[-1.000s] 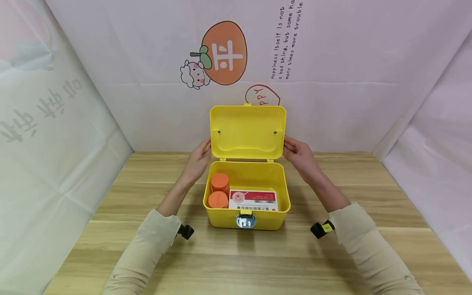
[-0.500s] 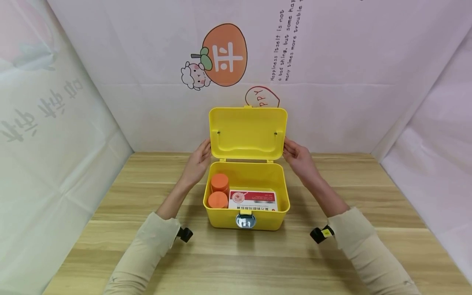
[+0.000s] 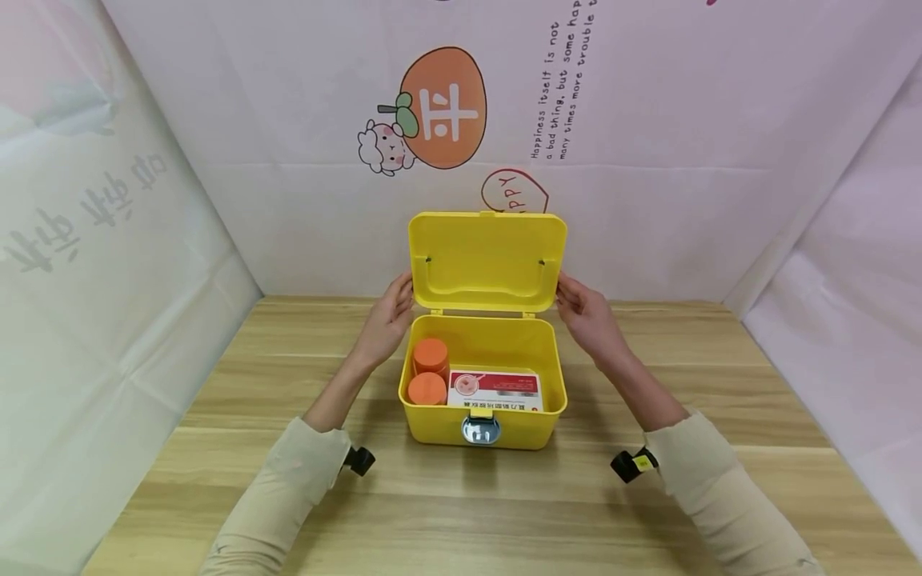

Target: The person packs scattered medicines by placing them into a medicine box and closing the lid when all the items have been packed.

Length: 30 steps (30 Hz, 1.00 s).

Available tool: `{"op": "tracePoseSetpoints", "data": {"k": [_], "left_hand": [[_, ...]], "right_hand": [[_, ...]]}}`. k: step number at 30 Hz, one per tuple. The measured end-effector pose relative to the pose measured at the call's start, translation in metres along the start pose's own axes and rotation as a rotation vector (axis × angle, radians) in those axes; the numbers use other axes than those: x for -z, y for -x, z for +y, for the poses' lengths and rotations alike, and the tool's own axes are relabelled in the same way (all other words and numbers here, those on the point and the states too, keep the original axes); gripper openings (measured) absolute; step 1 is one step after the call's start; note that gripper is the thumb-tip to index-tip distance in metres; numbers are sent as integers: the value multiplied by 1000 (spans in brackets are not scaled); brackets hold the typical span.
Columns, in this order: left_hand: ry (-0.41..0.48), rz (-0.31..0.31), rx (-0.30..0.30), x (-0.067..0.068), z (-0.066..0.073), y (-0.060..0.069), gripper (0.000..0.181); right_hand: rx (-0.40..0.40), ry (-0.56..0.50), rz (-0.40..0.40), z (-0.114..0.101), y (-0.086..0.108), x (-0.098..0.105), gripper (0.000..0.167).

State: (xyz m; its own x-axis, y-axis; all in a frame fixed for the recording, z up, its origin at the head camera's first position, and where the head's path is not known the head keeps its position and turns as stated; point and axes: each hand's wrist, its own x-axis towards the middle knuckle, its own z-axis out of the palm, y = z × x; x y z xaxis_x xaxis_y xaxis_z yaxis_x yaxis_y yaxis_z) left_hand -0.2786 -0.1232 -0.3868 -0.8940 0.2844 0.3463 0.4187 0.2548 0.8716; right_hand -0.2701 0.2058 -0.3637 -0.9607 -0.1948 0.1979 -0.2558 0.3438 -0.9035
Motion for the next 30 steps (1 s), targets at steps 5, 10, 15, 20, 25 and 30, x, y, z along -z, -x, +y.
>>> {"op": "tracePoseSetpoints", "data": {"k": [5, 10, 15, 20, 25, 30], "left_hand": [[-4, -17, 6, 0, 1, 3, 62], [-17, -29, 25, 0, 3, 5, 62], [-17, -35, 21, 0, 4, 7, 63], [-18, -34, 1, 0, 4, 10, 62], [-18, -42, -14, 1, 5, 13, 62], [-14, -53, -26, 3, 6, 16, 61]], "right_hand": [[11, 28, 8, -2, 5, -1, 56], [24, 42, 13, -1, 8, -2, 58], [29, 32, 5, 0, 10, -2, 58], [36, 35, 2, -1, 13, -2, 59], [46, 27, -7, -1, 16, -2, 61], [63, 25, -20, 0, 17, -1, 61]]}}
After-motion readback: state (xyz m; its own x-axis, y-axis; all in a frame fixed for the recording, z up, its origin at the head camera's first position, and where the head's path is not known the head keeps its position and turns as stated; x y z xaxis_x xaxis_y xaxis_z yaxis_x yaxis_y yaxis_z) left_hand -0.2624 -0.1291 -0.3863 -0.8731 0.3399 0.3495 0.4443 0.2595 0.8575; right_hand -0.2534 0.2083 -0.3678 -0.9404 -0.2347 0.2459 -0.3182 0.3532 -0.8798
